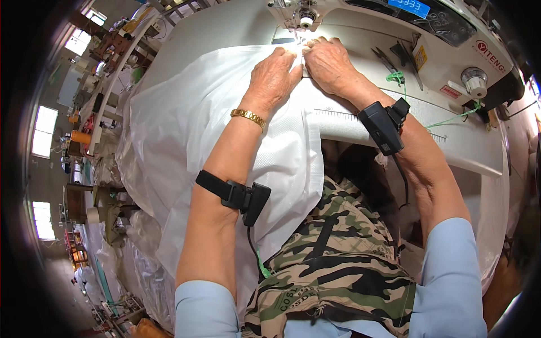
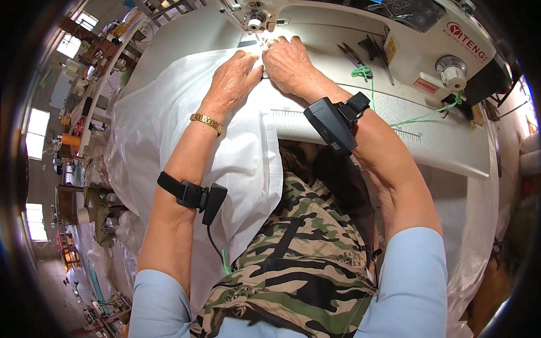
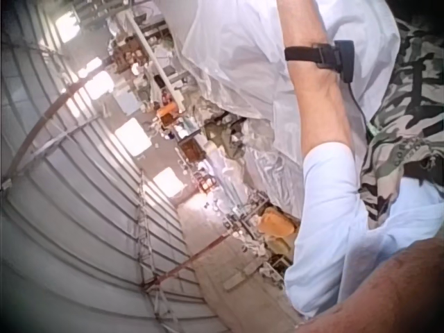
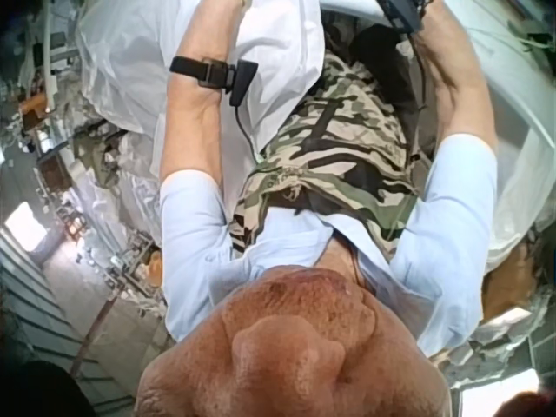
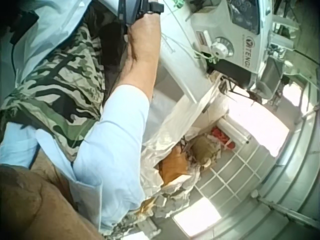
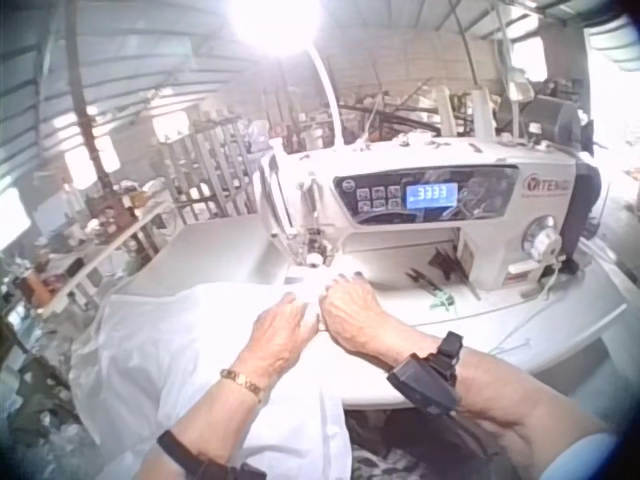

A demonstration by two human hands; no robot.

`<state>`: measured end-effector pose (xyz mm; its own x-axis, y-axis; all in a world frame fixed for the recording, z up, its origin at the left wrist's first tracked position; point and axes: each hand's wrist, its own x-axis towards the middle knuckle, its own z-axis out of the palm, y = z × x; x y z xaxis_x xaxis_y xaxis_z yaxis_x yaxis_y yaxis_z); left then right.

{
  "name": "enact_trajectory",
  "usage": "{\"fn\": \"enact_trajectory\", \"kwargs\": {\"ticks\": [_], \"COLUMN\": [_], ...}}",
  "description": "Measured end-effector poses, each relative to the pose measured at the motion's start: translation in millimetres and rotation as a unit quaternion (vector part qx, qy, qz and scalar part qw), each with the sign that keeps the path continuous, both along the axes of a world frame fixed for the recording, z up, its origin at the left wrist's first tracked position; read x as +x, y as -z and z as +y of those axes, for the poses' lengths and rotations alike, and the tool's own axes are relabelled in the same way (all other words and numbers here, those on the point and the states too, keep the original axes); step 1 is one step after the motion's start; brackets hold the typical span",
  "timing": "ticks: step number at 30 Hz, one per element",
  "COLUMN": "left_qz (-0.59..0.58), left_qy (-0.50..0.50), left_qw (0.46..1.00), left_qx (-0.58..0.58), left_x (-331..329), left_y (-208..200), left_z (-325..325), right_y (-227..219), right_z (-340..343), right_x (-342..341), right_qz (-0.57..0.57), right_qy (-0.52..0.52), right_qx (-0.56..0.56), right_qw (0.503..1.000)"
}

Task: The recorder is sewing a large white plastic sheet using an industrial sewing machine.

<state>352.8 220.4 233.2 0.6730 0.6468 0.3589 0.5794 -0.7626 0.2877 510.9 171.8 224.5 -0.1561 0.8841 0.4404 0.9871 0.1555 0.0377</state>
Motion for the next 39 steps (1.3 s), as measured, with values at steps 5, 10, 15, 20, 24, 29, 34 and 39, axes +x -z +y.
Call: {"fn": "enact_trajectory", "kwargs": {"ticks": [5,10,15,20,24,29,34,39], "left_qz": [-0.042,-0.024,-0.136,-0.193,-0.071,0.039,0.072,-0.063], "left_qy": [0.014,0.021,0.048,0.019,0.028,-0.024,-0.072,-0.077], "left_qw": [0.999,0.999,0.989,0.960,0.988,0.998,0.995,0.968], "left_qx": [0.022,-0.041,-0.018,-0.202,-0.133,-0.048,-0.009,-0.230], "left_x": [3.5,-1.5,-34.6,-74.1,-117.3,-144.4,-167.5,-196.0], "left_y": [1.3,-4.7,1.2,-27.2,11.8,47.1,67.2,52.7], "left_z": [-1.2,0.2,-24.2,-158.3,-217.3,-244.7,-236.8,-238.3], "right_y": [3.8,15.4,-4.6,29.1,71.5,107.4,128.1,80.1], "right_z": [-2.7,-32.3,-127.9,-213.3,-237.3,-229.5,-223.6,-256.9], "right_x": [1.3,-1.7,-35.2,-70.6,-101.0,-125.8,-125.9,-97.9], "right_qz": [0.018,0.147,0.280,0.653,0.693,0.706,0.702,0.627], "right_qy": [0.011,-0.091,-0.160,-0.032,0.041,0.107,0.019,-0.061], "right_qx": [0.011,0.052,-0.013,-0.160,-0.136,-0.156,-0.219,-0.209], "right_qw": [1.000,0.984,0.946,0.739,0.707,0.682,0.677,0.748]}}
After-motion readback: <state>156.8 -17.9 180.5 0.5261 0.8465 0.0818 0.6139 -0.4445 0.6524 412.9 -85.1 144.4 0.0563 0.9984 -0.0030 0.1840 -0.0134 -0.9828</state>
